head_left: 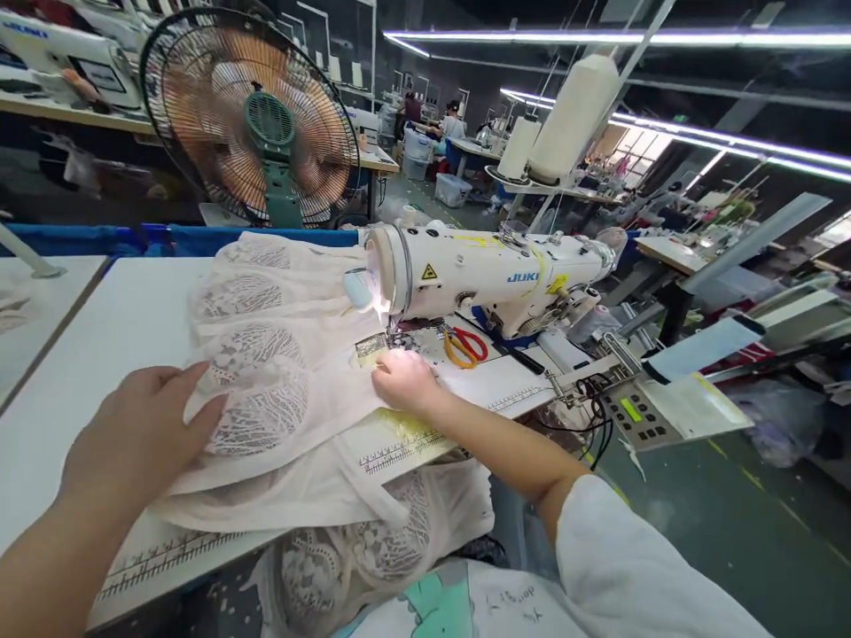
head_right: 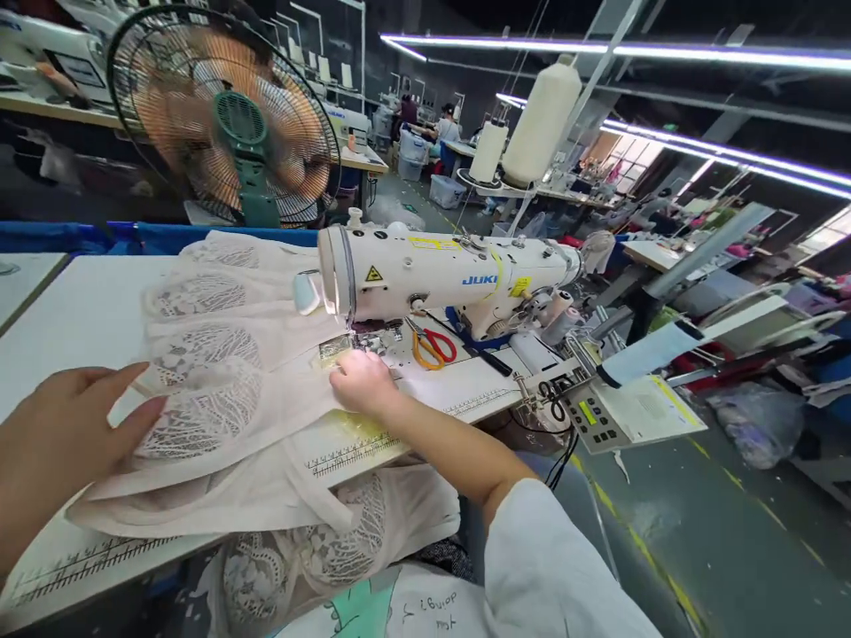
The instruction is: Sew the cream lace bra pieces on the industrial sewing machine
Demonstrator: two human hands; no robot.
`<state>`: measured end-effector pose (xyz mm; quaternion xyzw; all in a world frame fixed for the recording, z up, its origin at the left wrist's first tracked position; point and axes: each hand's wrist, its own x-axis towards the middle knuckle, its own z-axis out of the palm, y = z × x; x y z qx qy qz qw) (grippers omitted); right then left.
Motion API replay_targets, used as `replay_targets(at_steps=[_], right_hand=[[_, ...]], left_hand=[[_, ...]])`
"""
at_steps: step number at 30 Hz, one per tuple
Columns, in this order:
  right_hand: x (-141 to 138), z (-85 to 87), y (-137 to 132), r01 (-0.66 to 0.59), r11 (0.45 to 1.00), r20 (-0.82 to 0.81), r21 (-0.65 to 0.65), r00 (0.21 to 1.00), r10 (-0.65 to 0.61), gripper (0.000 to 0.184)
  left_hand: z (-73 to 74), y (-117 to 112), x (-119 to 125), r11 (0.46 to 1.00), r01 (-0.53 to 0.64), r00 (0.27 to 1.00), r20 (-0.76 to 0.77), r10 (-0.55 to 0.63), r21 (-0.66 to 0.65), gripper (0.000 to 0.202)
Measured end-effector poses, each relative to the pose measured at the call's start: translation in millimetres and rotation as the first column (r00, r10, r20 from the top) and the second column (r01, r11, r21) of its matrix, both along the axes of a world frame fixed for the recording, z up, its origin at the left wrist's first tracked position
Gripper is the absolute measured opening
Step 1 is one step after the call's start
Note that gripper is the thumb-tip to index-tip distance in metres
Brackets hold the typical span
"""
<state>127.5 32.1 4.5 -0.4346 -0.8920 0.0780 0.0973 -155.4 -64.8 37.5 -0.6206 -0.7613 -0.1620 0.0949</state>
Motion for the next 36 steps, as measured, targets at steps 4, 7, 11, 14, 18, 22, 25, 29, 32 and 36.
replay_targets(at_steps=[4,7,11,14,18,22,25,29,32,36], right_hand=[[-9.2,-3.5,-1.4,0.011,0.999,0.016,0.039,1.000,-0.012,0.019],[-8.7,-9.0,-9.9,0.027,0.999,0.011,0.041,1.000,-0.027,0.020],[3.4,-16.8,-23.8,-0.035,0.998,-0.026,0.056,0.999,0.037,0.026],[23.9,-23.2,-33.9,-0.120,0.989,-0.073,0.092,0.989,0.126,0.028],[55.2,-33.5,-47.5,-0.090,0.976,-0.204,0.196,0.970,0.130,0.022],[70.0,-40.1,-54.8,-0.023,0.980,-0.235,0.197,0.970,0.070,0.023],[69.1,-40.2,-53.3,-0.028,0.985,-0.243,0.171,0.967,0.070,0.026],[64.2,-36.5,-48.4,-0.044,0.983,-0.235,0.176,0.968,0.085,0.029],[62.6,-33.9,-47.1,-0.054,0.982,-0.213,0.180,0.973,0.092,0.028],[62.9,-33.1,-48.4,-0.047,0.985,-0.216,0.167,0.973,0.083,0.025]], left_hand=[[24.5,3.6,63.0,0.963,0.271,0.952,0.145,-0.269,0.011,0.045],[11.5,22.5,114.7,0.816,0.573,0.801,0.267,-0.536,-0.078,0.046],[-22.5,52.8,144.3,0.713,0.687,0.721,0.248,-0.646,-0.138,0.050],[-35.7,62.2,143.6,0.695,0.695,0.719,0.186,-0.669,-0.186,0.054],[-34.5,64.3,144.9,0.713,0.656,0.747,0.081,-0.660,-0.246,0.057],[-29.4,71.8,156.6,0.767,0.575,0.796,-0.023,-0.605,-0.285,0.054],[-27.2,81.5,163.9,0.803,0.513,0.824,-0.089,-0.560,-0.305,0.052],[-23.8,93.4,167.5,0.818,0.468,0.835,-0.135,-0.533,-0.335,0.050],[-21.2,97.4,168.1,0.814,0.459,0.835,-0.142,-0.532,-0.356,0.050],[-20.3,97.1,168.4,0.811,0.456,0.836,-0.137,-0.532,-0.365,0.049]])
